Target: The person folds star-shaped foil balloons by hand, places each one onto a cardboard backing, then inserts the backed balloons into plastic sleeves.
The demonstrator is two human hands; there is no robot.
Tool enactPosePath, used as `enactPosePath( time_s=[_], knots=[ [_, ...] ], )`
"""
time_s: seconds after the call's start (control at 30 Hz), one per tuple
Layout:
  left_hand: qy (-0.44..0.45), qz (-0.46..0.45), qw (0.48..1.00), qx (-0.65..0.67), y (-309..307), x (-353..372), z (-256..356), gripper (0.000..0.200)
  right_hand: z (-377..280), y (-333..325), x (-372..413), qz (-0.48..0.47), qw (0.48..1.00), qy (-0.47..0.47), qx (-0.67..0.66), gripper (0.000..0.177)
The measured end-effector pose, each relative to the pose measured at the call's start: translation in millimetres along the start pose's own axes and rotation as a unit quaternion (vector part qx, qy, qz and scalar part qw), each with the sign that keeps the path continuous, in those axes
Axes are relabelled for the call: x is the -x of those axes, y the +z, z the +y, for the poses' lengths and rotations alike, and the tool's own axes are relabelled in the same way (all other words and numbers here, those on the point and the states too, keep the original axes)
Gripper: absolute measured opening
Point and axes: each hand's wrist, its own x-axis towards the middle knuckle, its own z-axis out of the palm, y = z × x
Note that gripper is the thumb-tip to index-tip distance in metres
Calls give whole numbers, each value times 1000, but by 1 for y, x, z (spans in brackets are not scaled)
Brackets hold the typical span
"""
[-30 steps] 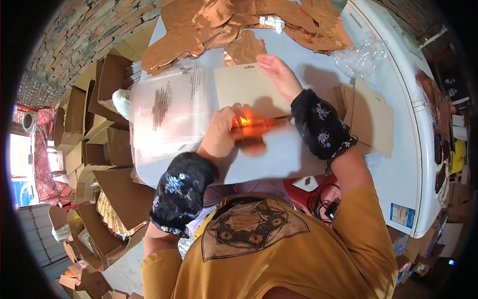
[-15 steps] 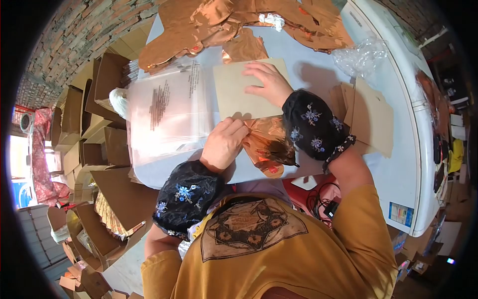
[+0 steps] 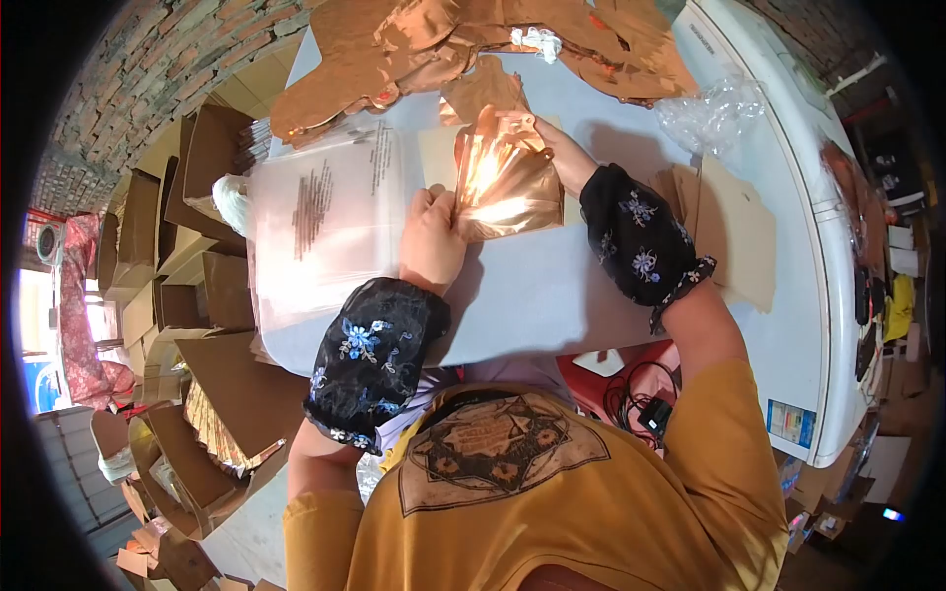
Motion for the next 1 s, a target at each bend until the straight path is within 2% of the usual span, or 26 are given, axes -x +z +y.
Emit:
enactPosePath(
  time_s=[0.03,0.07,0.17,0.23,0.33,0.43,0.47,0.57,0.67,0.7,0.77,0.8,0.9,1.0],
  knots=[
    [23,12,999,-18,0,-1,0,22,3,-1,-1,-1,998,-40,41,33],
    [-5,-11,1000,-18,-1,-3,0,23,5,-3,-2,-1,994,-79,81,34],
    [-76,-64,995,-13,-4,-9,2,25,3,-9,-5,-43,978,-117,170,48],
    [-109,-75,991,1,-5,-12,3,26,3,-7,-5,-34,988,-92,115,50],
    [-94,29,995,18,0,-8,6,33,-2,-2,-3,-22,993,-69,92,52],
    [-9,45,996,-74,-1,-2,15,40,-1,-2,-1,-21,993,-73,93,55],
    [73,59,981,-170,-2,1,19,35,0,-2,-1,-22,992,-77,92,56],
    [139,-20,957,-254,6,1,11,18,1,-1,0,-4,989,-86,118,53],
    [136,-14,957,-255,9,3,8,14,9,-2,-3,40,984,-129,119,44],
    [135,-15,960,-244,8,0,8,14,9,-5,-2,69,950,-207,223,44],
    [147,5,964,-220,7,-1,6,13,2,7,20,130,831,-350,413,45],
    [149,14,967,-207,7,-1,6,13,-2,18,37,70,842,-331,420,56],
    [133,-2,975,-181,5,-2,5,11,8,47,90,-42,663,-313,679,67],
    [131,-6,980,-148,7,-6,-7,14,20,39,107,-46,673,-257,692,77]
  ],
)
